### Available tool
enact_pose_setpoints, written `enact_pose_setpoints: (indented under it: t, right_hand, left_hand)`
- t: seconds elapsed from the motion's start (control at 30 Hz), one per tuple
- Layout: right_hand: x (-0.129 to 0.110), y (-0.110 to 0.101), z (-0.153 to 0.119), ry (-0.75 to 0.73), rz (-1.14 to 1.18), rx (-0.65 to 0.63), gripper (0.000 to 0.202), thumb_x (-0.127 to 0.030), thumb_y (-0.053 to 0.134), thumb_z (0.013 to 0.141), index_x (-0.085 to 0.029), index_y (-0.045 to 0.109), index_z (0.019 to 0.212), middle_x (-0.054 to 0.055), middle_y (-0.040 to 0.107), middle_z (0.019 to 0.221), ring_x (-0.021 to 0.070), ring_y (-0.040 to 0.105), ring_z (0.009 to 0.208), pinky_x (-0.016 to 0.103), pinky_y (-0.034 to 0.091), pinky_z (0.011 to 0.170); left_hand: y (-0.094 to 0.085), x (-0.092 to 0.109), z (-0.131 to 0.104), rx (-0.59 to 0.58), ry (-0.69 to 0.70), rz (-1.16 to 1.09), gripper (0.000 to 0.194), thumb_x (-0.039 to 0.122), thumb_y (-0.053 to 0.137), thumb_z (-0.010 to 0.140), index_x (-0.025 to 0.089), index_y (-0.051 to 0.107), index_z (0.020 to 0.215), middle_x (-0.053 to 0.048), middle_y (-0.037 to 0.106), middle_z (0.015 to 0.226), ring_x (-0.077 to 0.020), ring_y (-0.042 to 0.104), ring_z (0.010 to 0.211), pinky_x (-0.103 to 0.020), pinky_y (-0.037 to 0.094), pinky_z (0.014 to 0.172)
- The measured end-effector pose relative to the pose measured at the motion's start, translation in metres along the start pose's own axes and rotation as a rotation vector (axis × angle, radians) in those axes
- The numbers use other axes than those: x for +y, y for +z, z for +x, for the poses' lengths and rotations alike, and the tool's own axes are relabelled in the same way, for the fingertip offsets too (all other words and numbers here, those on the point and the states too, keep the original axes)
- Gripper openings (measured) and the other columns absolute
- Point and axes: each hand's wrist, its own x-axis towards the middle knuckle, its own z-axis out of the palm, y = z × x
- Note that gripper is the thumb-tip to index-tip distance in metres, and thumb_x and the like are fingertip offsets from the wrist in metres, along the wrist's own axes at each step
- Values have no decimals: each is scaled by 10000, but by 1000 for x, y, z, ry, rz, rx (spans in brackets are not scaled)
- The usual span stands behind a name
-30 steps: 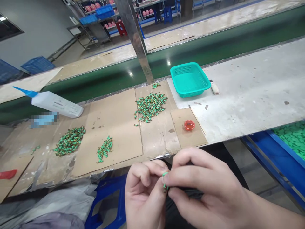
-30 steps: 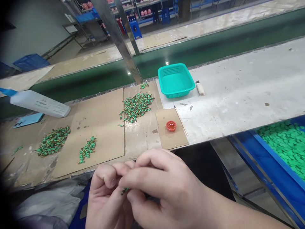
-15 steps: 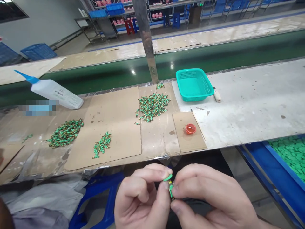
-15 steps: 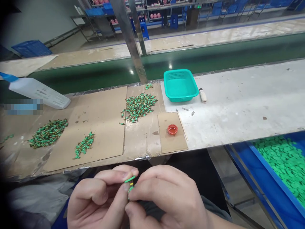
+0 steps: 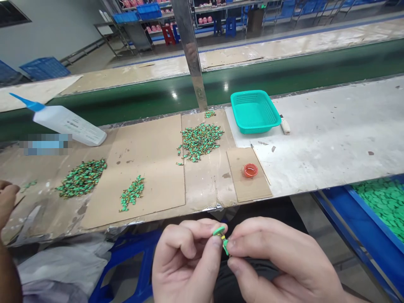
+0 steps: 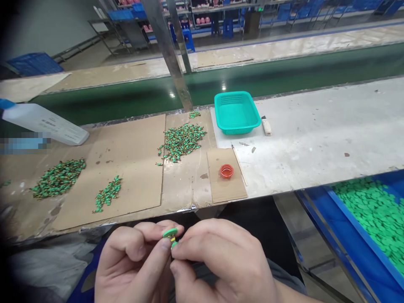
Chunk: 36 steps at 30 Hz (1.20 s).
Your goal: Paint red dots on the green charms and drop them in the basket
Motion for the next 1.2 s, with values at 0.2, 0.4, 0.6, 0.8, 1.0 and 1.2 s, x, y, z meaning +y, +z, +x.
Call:
enact_pose_setpoints:
  t: [0.2, 0.4, 0.6, 0.8, 1.0, 1.2]
  right_hand:
    - [1, 1, 3, -14, -27, -4, 278, 75, 693, 938, -134, 817, 1073, 76, 846, 924, 152, 842, 805, 188, 718, 811]
    - [5, -2, 3, 29, -30, 1, 256, 44, 749, 902, -125, 836, 1073, 84, 872, 1007, 146, 865, 904, 145, 701, 888]
    - [6, -10, 4, 150, -48, 100, 181, -75, 771, 1018, -227, 837, 1091, -8, 872, 1015, 103, 847, 903, 121, 678, 875]
    - [12, -12, 4, 188, -57, 70, 133, -156, 724, 1123, -262, 804, 1114, -37, 876, 1036, 89, 836, 927, 126, 662, 877]
    - [16, -10, 4, 192, -27, -7, 129, -168, 699, 1148, -274, 772, 1137, -61, 849, 986, 89, 837, 954, 144, 655, 914]
    - [17, -8, 5, 303, 173, -48, 155, -207, 670, 1186, -316, 776, 1216, -54, 871, 1033, 93, 855, 974, 131, 674, 871]
  left_hand:
    - [5, -4, 5, 1, 69, 63, 344, 23, 893, 948, 245, 653, 841, 41, 859, 880, -154, 862, 922, -224, 738, 901]
    - [2, -8, 4, -4, -101, 48, 241, 186, 977, 953, 318, 935, 1150, -23, 937, 948, -175, 916, 823, -169, 732, 809]
    - [1, -9, 8, -5, -339, -45, 297, 283, 1037, 905, 312, 956, 1190, -24, 912, 895, -166, 903, 822, -162, 721, 838]
    - [2, -6, 8, -52, -439, -59, 277, 376, 1055, 885, 296, 972, 1137, -47, 919, 933, -158, 880, 826, -167, 714, 851]
    - [6, -4, 9, -131, -393, -89, 206, 407, 1039, 904, 309, 984, 1077, -41, 927, 919, -136, 864, 802, -129, 694, 825]
    - [2, -4, 13, -224, -394, -184, 152, 358, 1012, 942, 283, 968, 1067, -14, 890, 867, -112, 830, 766, -121, 684, 785]
